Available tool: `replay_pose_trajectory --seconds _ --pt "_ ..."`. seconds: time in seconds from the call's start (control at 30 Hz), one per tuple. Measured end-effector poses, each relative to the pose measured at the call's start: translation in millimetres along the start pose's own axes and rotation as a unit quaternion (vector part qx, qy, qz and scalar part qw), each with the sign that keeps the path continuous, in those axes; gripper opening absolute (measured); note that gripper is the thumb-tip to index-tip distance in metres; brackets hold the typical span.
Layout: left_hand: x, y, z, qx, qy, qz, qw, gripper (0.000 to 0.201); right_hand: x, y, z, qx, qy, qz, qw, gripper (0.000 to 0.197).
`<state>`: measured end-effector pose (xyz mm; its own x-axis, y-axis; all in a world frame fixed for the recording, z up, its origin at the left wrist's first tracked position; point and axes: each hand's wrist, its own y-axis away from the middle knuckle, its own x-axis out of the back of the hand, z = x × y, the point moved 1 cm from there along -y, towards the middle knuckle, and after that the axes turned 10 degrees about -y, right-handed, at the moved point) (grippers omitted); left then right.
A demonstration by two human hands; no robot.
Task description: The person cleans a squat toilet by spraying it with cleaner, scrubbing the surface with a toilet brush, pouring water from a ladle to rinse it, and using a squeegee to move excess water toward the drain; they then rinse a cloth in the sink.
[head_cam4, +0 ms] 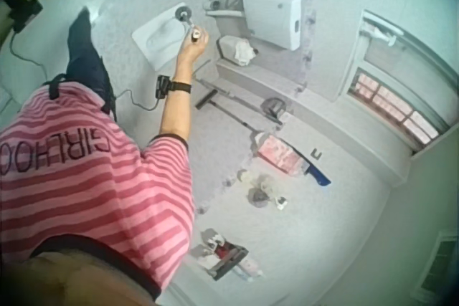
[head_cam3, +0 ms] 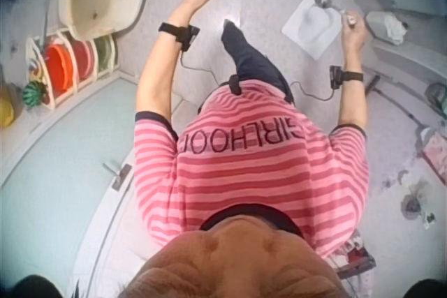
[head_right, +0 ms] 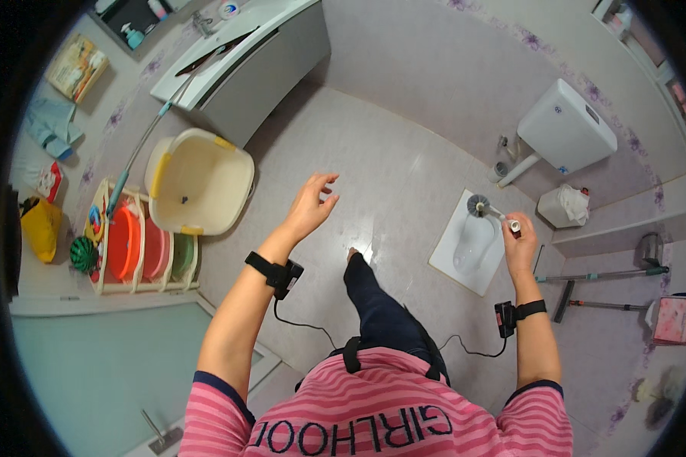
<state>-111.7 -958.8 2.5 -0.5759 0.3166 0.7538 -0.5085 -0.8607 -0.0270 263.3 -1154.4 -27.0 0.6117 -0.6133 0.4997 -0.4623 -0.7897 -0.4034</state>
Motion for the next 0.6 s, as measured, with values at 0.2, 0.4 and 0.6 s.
replay_pose_trajectory --seconds 0.2,0.4,0.6 --pt "26 -133 -47 -0.039 -0.015 -0.059 0.997 0.036 -81 -72 46 -0.146 -0.026 0.085 0.985 0.014" --pt "49 -274 -79 -0.041 -0.039 -0.131 0.99 0.035 -149 -146 78 -0.204 0.005 0.161 0.966 0.015" --pt "48 -388 -102 -0.083 -0.065 -0.185 0.977 0.034 -197 -219 91 -0.251 -0.021 0.219 0.943 0.015"
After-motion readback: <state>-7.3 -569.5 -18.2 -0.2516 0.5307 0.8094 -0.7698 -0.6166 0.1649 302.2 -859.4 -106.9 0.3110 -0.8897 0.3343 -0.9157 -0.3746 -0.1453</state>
